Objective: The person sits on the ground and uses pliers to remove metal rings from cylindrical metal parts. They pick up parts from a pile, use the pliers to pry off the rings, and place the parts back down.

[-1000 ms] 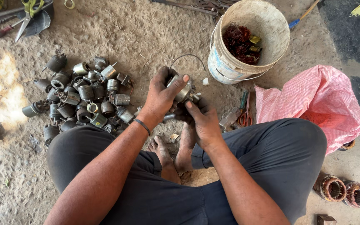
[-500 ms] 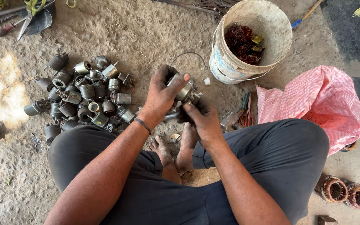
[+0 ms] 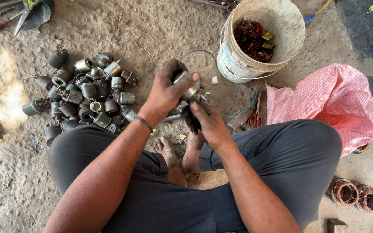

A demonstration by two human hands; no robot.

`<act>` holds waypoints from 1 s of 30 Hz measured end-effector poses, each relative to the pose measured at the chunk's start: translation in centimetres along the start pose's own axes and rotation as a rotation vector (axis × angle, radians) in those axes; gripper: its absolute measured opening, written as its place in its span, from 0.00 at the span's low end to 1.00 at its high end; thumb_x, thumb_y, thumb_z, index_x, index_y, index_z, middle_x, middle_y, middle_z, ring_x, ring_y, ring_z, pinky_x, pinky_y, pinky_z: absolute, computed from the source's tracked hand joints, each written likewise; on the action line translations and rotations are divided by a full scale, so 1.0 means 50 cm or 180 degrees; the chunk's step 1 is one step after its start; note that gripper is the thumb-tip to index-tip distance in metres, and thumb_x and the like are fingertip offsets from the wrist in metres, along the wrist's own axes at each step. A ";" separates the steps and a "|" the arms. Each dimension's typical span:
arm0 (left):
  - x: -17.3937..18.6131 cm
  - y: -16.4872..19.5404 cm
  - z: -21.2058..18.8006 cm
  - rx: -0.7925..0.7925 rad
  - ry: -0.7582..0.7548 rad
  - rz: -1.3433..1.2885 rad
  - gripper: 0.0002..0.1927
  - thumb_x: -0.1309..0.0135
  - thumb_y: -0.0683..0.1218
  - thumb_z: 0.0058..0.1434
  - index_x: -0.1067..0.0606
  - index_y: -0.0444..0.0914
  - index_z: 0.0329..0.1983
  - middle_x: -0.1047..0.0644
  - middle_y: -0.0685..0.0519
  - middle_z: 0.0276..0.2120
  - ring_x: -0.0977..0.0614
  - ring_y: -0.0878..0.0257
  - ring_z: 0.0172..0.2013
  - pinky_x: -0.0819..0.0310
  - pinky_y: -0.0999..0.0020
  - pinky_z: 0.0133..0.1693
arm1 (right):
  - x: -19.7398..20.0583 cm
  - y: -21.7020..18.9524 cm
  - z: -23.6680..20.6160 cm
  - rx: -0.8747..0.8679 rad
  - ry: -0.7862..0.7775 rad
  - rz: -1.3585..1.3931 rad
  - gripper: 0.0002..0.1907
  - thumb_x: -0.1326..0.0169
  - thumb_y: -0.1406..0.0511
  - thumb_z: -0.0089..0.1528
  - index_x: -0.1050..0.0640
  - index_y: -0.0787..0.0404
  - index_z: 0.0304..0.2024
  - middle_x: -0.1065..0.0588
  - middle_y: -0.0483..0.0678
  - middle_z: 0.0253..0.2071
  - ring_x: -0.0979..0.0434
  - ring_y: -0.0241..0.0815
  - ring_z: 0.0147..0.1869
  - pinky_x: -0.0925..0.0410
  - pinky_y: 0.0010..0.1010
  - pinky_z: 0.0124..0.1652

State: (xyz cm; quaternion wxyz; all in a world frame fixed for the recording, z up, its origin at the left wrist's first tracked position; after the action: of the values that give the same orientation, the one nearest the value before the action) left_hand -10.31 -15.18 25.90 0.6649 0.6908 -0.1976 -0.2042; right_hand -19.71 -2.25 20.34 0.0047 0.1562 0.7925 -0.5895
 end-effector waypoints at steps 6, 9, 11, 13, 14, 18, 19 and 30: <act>0.008 0.001 0.000 0.0209 0.0067 -0.0206 0.22 0.35 0.56 0.61 0.28 0.36 0.41 0.26 0.54 0.30 0.25 0.69 0.31 0.28 0.69 0.30 | 0.009 -0.035 -0.005 0.0456 0.0147 0.0315 0.19 0.40 0.54 0.68 0.26 0.64 0.44 0.27 0.44 0.31 0.29 0.33 0.33 0.33 0.28 0.31; 0.009 0.004 0.000 0.0303 0.0075 -0.0280 0.22 0.35 0.56 0.60 0.28 0.35 0.40 0.26 0.55 0.28 0.26 0.69 0.28 0.31 0.69 0.28 | 0.001 -0.016 -0.005 0.0049 0.0108 0.0702 0.18 0.46 0.53 0.68 0.24 0.62 0.45 0.25 0.44 0.31 0.28 0.33 0.31 0.33 0.27 0.30; 0.007 0.018 -0.001 0.0106 0.0077 -0.0224 0.22 0.35 0.56 0.61 0.28 0.36 0.41 0.25 0.56 0.29 0.25 0.71 0.31 0.27 0.71 0.30 | -0.005 -0.005 -0.006 -0.0136 0.0060 0.0839 0.19 0.49 0.53 0.69 0.22 0.63 0.45 0.24 0.46 0.30 0.27 0.34 0.30 0.32 0.27 0.31; 0.010 -0.001 -0.006 0.0416 0.0157 -0.0222 0.21 0.35 0.56 0.59 0.28 0.36 0.39 0.27 0.57 0.26 0.27 0.70 0.27 0.32 0.70 0.26 | -0.011 -0.017 -0.006 0.0111 -0.0068 0.0813 0.18 0.47 0.55 0.71 0.20 0.65 0.46 0.25 0.46 0.30 0.28 0.34 0.31 0.32 0.27 0.32; 0.013 -0.010 -0.007 0.0564 0.0198 -0.0217 0.21 0.36 0.56 0.58 0.28 0.36 0.38 0.27 0.57 0.25 0.28 0.69 0.25 0.34 0.69 0.24 | -0.014 -0.023 -0.005 0.0242 -0.0136 0.0801 0.18 0.47 0.56 0.72 0.20 0.66 0.46 0.26 0.46 0.30 0.28 0.34 0.32 0.32 0.28 0.33; 0.014 0.013 -0.001 0.0060 0.0145 -0.0142 0.21 0.34 0.55 0.61 0.28 0.35 0.39 0.27 0.58 0.28 0.27 0.72 0.29 0.30 0.72 0.28 | 0.004 -0.020 -0.001 0.0326 0.0146 0.0830 0.13 0.41 0.60 0.68 0.23 0.63 0.46 0.26 0.45 0.33 0.27 0.35 0.35 0.31 0.29 0.35; 0.014 0.014 0.001 0.0027 0.0150 -0.0070 0.21 0.34 0.55 0.62 0.28 0.35 0.39 0.27 0.58 0.28 0.27 0.72 0.30 0.31 0.73 0.28 | 0.006 -0.019 0.000 0.0327 0.0178 0.0855 0.12 0.40 0.61 0.67 0.23 0.63 0.46 0.26 0.44 0.33 0.27 0.35 0.34 0.31 0.29 0.35; 0.005 0.000 -0.010 0.0444 0.0169 -0.0438 0.19 0.37 0.56 0.59 0.29 0.38 0.38 0.27 0.57 0.25 0.28 0.71 0.23 0.36 0.72 0.21 | -0.010 -0.025 -0.003 0.0361 -0.0056 0.0764 0.13 0.42 0.60 0.70 0.25 0.64 0.47 0.25 0.45 0.33 0.26 0.34 0.34 0.31 0.29 0.34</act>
State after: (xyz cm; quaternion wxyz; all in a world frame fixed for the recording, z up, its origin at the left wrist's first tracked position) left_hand -9.84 -14.92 25.93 0.6046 0.7525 -0.1458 -0.2167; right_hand -19.52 -2.55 21.66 0.0732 0.2447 0.7335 -0.6299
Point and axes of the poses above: each hand's wrist, its own z-axis towards the middle knuckle, its own x-axis out of the back of the hand, y = z × x, the point moved 9 cm from there along z, towards the middle knuckle
